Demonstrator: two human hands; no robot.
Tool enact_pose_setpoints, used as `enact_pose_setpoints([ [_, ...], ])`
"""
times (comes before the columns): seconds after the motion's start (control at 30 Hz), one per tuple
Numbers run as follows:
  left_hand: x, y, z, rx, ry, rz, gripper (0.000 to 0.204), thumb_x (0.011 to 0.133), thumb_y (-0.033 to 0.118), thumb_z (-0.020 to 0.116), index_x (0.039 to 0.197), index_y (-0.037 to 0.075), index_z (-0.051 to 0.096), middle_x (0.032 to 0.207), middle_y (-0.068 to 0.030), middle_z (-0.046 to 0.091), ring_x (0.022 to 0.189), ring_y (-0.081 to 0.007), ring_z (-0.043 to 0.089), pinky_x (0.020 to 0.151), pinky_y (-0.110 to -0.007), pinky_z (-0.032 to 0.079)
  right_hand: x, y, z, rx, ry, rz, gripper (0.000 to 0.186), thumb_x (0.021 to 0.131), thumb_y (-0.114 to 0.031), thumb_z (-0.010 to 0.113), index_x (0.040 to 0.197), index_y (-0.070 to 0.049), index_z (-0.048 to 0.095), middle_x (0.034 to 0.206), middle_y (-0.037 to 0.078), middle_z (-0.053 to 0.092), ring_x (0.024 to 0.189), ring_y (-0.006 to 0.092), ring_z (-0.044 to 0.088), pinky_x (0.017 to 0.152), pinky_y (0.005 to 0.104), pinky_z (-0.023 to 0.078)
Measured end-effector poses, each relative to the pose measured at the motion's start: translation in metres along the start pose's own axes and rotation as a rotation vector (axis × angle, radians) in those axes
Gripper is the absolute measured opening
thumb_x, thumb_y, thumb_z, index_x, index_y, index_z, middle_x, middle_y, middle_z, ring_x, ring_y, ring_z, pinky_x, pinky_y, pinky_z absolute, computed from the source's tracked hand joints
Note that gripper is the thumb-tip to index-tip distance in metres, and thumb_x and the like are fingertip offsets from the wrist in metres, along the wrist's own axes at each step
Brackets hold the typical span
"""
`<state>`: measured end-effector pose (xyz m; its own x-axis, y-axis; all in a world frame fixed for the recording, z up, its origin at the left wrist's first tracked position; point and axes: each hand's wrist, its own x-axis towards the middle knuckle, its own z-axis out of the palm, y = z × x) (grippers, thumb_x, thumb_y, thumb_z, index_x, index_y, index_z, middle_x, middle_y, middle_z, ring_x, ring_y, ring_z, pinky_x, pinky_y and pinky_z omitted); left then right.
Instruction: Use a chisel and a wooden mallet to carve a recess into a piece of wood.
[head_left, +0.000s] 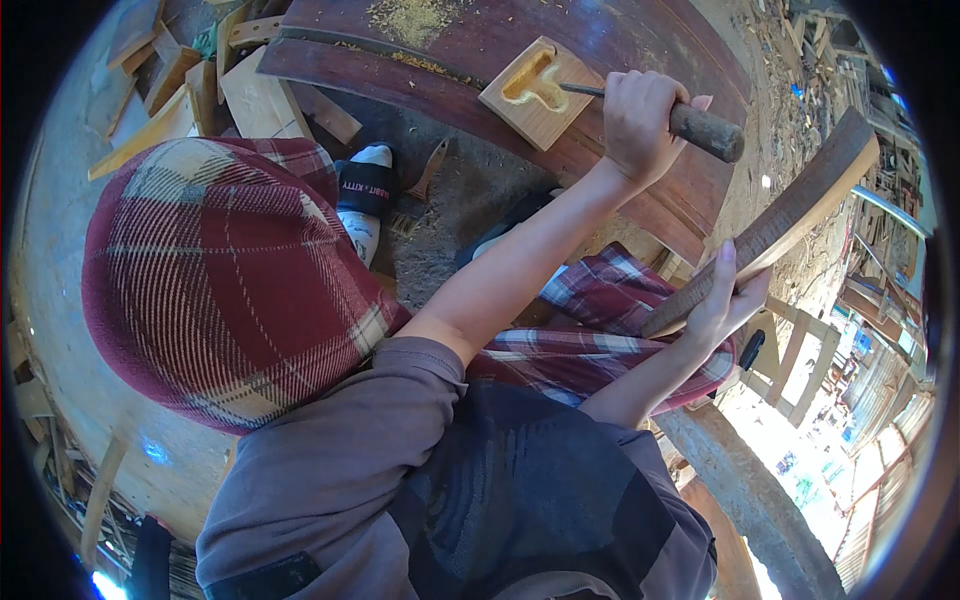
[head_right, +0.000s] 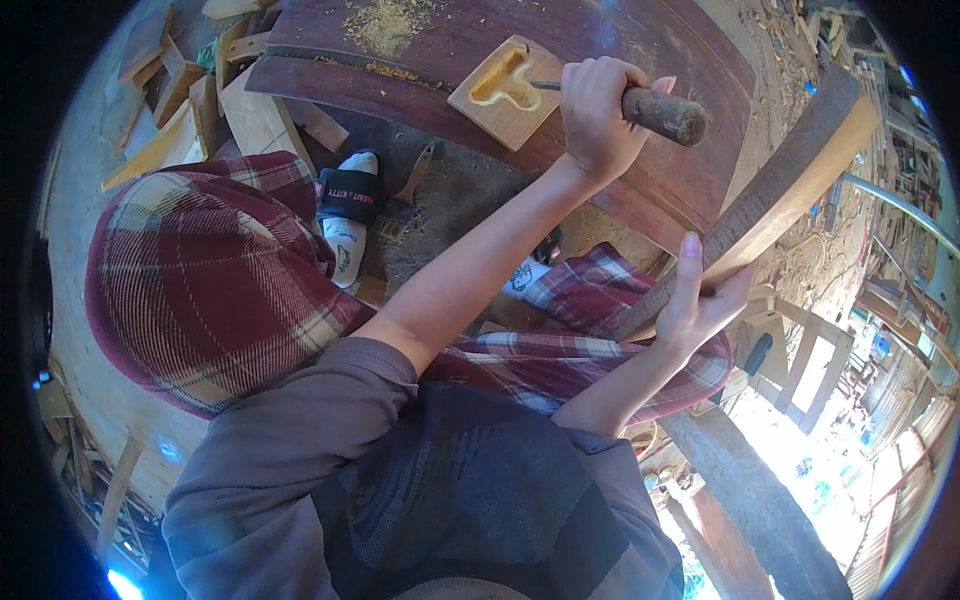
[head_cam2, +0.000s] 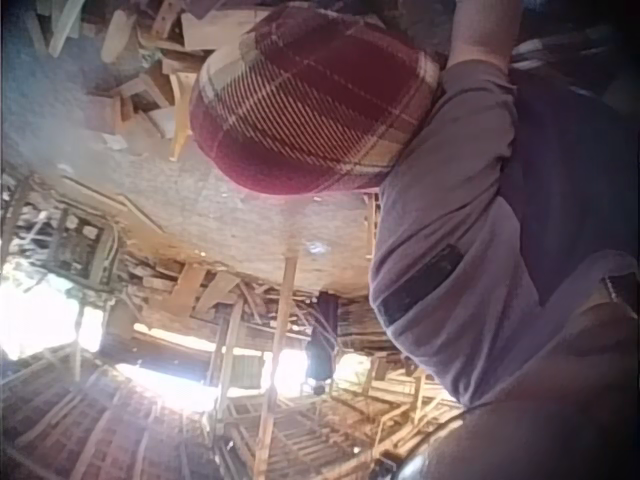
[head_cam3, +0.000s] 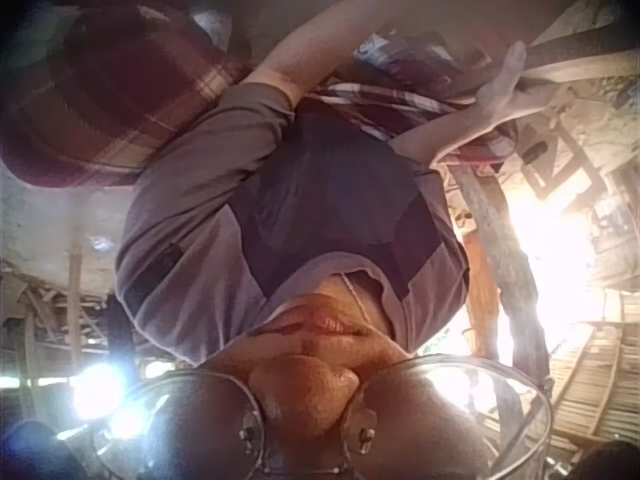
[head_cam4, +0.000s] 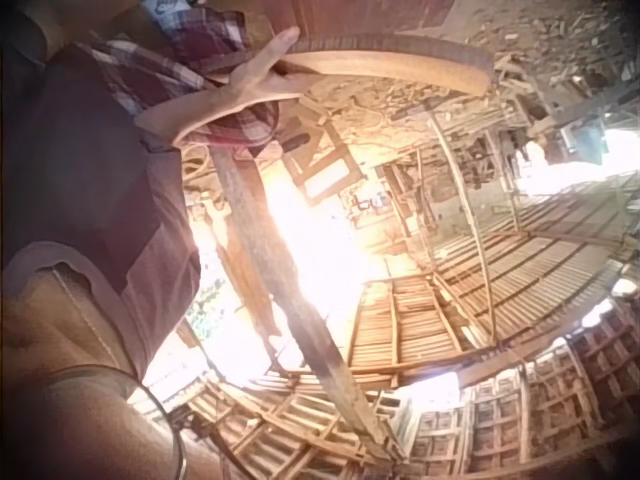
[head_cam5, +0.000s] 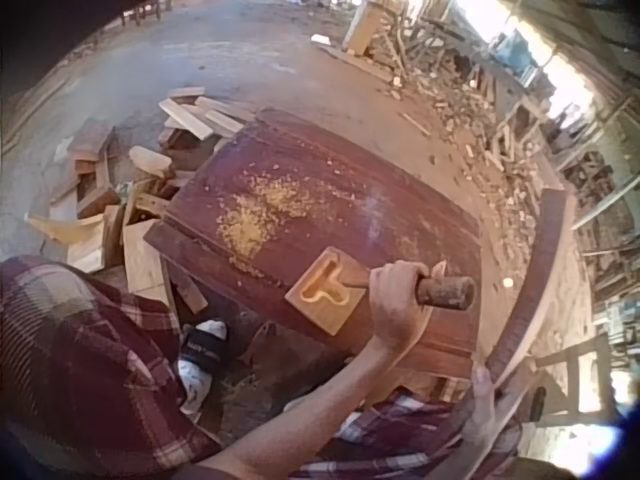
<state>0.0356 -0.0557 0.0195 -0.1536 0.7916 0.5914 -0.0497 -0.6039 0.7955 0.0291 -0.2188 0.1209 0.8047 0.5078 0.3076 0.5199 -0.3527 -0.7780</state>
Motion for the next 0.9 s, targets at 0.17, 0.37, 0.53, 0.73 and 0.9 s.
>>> enact_pose_setpoints([
  [0.17, 0.004, 0.000, 0.003, 0.009, 0.058, -0.039, 0.027, 0.076, 0.022, 0.076, 0.073, 0.012, 0.051, 0.067, -0.0022, 0.049, 0.064, -0.0234, 0.047, 0.068, -0.035, 0.032, -0.001, 0.000, -0.003, -0.002, -0.007, -0.001, 0.049, 0.081, -0.022, 0.072, 0.115, 0.008, 0.052, 0.097, 0.012, 0.059, 0.085, 0.0170, 0.055, 0.078, 0.0303, 0.044],
  [0.37, 0.004, 0.000, 0.001, -0.022, 0.015, -0.052, 0.023, 0.079, 0.017, 0.071, 0.072, 0.011, 0.050, 0.066, -0.0031, 0.049, 0.065, -0.0244, 0.047, 0.068, -0.036, 0.031, -0.004, 0.001, -0.003, -0.084, 0.035, -0.096, 0.054, 0.078, -0.027, 0.075, 0.113, 0.009, 0.053, 0.091, 0.012, 0.060, 0.083, 0.0167, 0.055, 0.076, 0.0299, 0.044],
  [0.53, 0.004, -0.005, -0.001, -0.009, -0.012, -0.043, 0.023, 0.078, 0.017, 0.072, 0.073, 0.011, 0.050, 0.067, -0.0034, 0.050, 0.065, -0.0245, 0.047, 0.069, -0.036, 0.032, -0.011, -0.004, 0.018, -0.048, -0.039, -0.029, 0.049, 0.074, -0.028, 0.078, 0.099, 0.007, 0.055, 0.081, 0.010, 0.057, 0.077, 0.0162, 0.054, 0.070, 0.0289, 0.043],
  [0.73, 0.002, 0.000, -0.002, -0.019, -0.026, -0.048, 0.023, 0.078, 0.016, 0.072, 0.074, 0.011, 0.050, 0.068, -0.0029, 0.051, 0.066, -0.0243, 0.049, 0.069, -0.036, 0.033, -0.009, -0.015, 0.020, 0.205, 0.024, -0.019, 0.040, 0.073, -0.026, 0.079, 0.085, 0.003, 0.054, 0.076, 0.008, 0.055, 0.068, 0.0141, 0.050, 0.062, 0.0280, 0.041],
  [0.9, -0.001, 0.001, -0.002, 0.016, -0.038, -0.052, 0.023, 0.077, 0.016, 0.072, 0.074, 0.012, 0.050, 0.068, -0.0029, 0.051, 0.066, -0.0242, 0.049, 0.070, -0.037, 0.033, -0.009, -0.005, 0.034, -0.108, -0.052, -0.025, 0.046, 0.073, -0.021, 0.080, 0.099, 0.009, 0.055, 0.076, 0.008, 0.055, 0.070, 0.0152, 0.052, 0.063, 0.0311, 0.043],
])
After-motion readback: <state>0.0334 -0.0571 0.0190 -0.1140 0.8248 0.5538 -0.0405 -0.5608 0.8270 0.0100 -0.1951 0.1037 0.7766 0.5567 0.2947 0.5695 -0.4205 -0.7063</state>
